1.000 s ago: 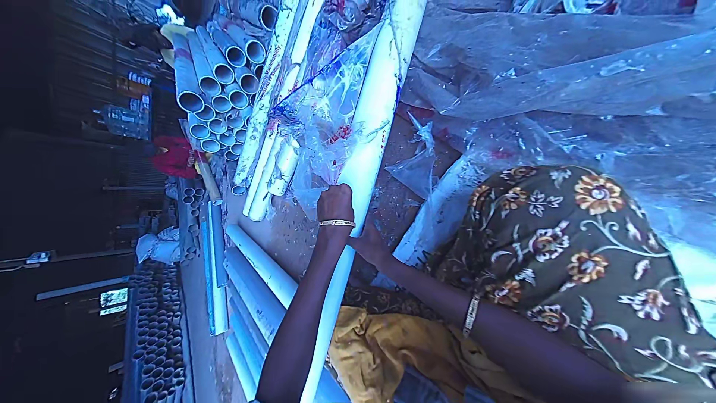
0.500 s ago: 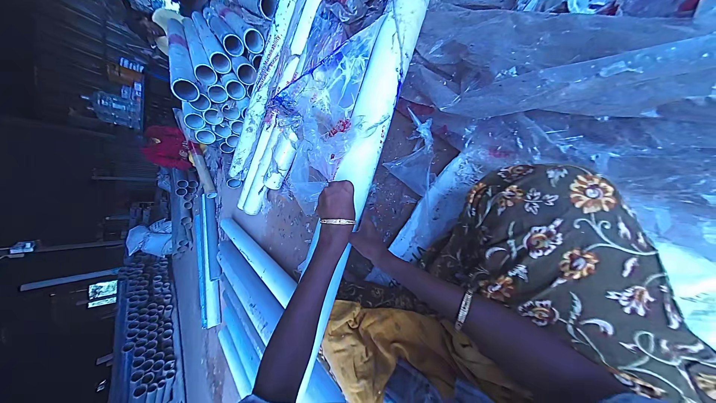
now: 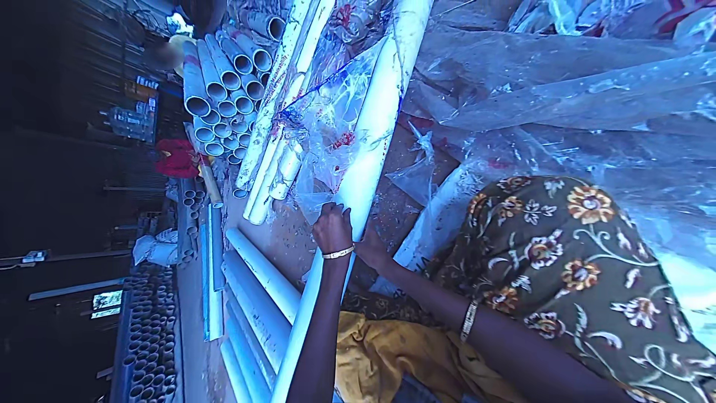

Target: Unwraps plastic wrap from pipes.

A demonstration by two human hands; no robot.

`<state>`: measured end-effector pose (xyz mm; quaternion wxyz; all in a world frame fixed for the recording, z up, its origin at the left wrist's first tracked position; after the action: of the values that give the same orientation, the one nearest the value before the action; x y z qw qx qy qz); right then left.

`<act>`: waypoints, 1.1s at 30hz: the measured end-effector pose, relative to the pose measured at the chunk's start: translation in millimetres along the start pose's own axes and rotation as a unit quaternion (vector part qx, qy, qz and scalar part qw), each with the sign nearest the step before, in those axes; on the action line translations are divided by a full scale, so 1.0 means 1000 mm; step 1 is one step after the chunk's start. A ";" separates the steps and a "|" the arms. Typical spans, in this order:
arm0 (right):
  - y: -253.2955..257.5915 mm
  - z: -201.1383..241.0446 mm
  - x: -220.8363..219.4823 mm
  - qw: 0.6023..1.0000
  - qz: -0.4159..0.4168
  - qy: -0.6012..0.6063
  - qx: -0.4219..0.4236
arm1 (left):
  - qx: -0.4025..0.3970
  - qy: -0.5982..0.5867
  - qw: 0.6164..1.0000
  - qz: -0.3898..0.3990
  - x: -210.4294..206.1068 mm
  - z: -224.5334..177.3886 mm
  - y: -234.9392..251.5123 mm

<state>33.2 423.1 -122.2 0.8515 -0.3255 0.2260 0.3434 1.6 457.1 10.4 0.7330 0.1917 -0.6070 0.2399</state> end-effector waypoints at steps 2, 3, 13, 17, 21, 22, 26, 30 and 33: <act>-0.003 0.002 0.002 1.000 -0.004 -0.013 -0.009 | 0.026 0.019 0.999 0.020 -0.003 -0.002 -0.001; -0.001 0.000 0.002 1.000 -0.006 -0.016 -0.006 | 0.040 0.029 0.998 0.032 -0.005 -0.004 0.000; 0.000 -0.004 0.001 1.000 0.002 0.017 0.006 | 0.066 0.159 0.975 0.143 -0.009 -0.026 0.007; 0.003 -0.006 0.000 0.999 0.006 0.027 0.021 | 0.011 0.161 0.985 0.059 -0.017 -0.018 0.014; 0.006 -0.006 0.000 0.999 -0.005 0.044 0.021 | 0.024 0.103 0.991 0.076 -0.011 0.012 0.032; 0.005 -0.005 0.000 0.999 0.000 0.041 0.008 | 0.034 0.076 0.995 0.057 -0.001 0.024 0.039; 0.000 0.000 0.002 1.000 0.001 0.020 -0.014 | -0.020 -0.118 0.993 0.013 0.027 0.044 0.048; 0.005 -0.003 0.001 1.000 0.005 0.013 0.010 | -0.070 -0.114 0.990 0.032 0.017 0.011 0.019; 0.005 -0.003 0.001 1.000 0.000 0.018 0.008 | -0.039 -0.053 0.998 0.014 0.002 0.002 0.010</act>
<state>30.1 424.1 -127.2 0.8500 -0.3245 0.2441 0.3356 -5.2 464.5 12.5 0.7032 0.1670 -0.6567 0.2155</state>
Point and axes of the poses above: each hand's wrist, its own y-axis towards the middle knuckle, its own x-axis out of the back of the hand, z = x × y, the point moved 10 cm from there along y, towards the middle knuckle, and after that the axes turned 3 degrees about -x, right-handed, at the moved point
